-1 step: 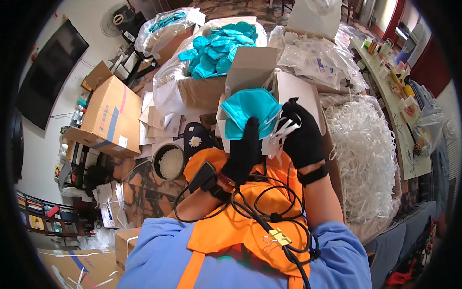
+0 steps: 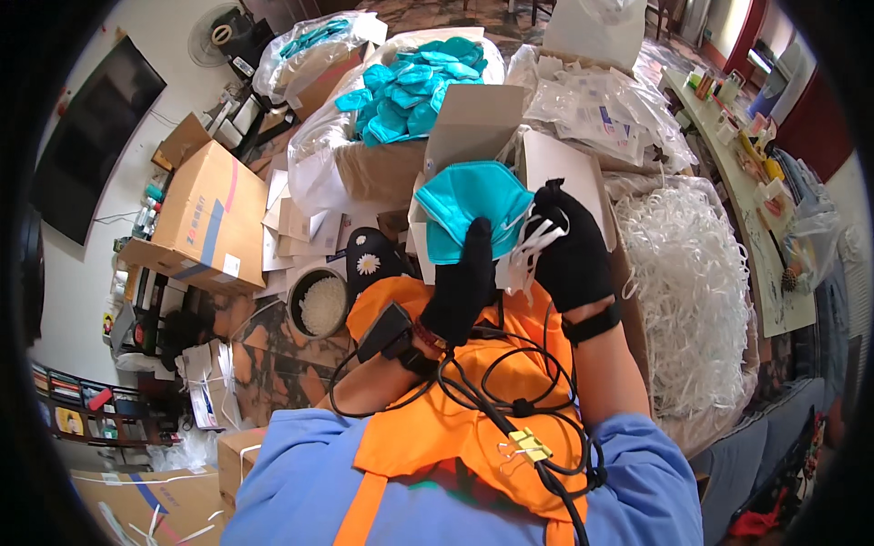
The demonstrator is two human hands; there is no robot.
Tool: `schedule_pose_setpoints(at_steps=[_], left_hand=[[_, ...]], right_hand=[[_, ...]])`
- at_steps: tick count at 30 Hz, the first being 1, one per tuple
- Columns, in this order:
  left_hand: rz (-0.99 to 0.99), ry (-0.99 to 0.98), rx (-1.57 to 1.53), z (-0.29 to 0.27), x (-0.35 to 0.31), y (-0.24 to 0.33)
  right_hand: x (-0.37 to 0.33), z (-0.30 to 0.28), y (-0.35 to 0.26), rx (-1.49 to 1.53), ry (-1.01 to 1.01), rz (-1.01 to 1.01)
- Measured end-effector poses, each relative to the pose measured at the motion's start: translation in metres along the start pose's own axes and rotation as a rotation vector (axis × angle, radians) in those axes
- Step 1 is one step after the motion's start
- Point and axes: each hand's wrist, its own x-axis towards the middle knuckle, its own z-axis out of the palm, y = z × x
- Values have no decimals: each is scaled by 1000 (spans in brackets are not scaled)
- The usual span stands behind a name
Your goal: The person is sorting and packing protective face masks into a box.
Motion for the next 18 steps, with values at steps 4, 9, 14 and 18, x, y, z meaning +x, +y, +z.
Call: schedule_pose_setpoints(at_steps=[4, 9, 14, 18], left_hand=[[370, -11, 281, -7, -7, -23], [959, -47, 877, -14, -8, -41], [257, -97, 345, -13, -16, -29], [644, -128, 407, 6, -48, 2]], right_hand=[[7, 4, -3, -32, -28, 80], [14, -9, 14, -378, -20, -114], [31, 0, 27, -113, 9, 130], [64, -79, 22, -445, 310, -119]])
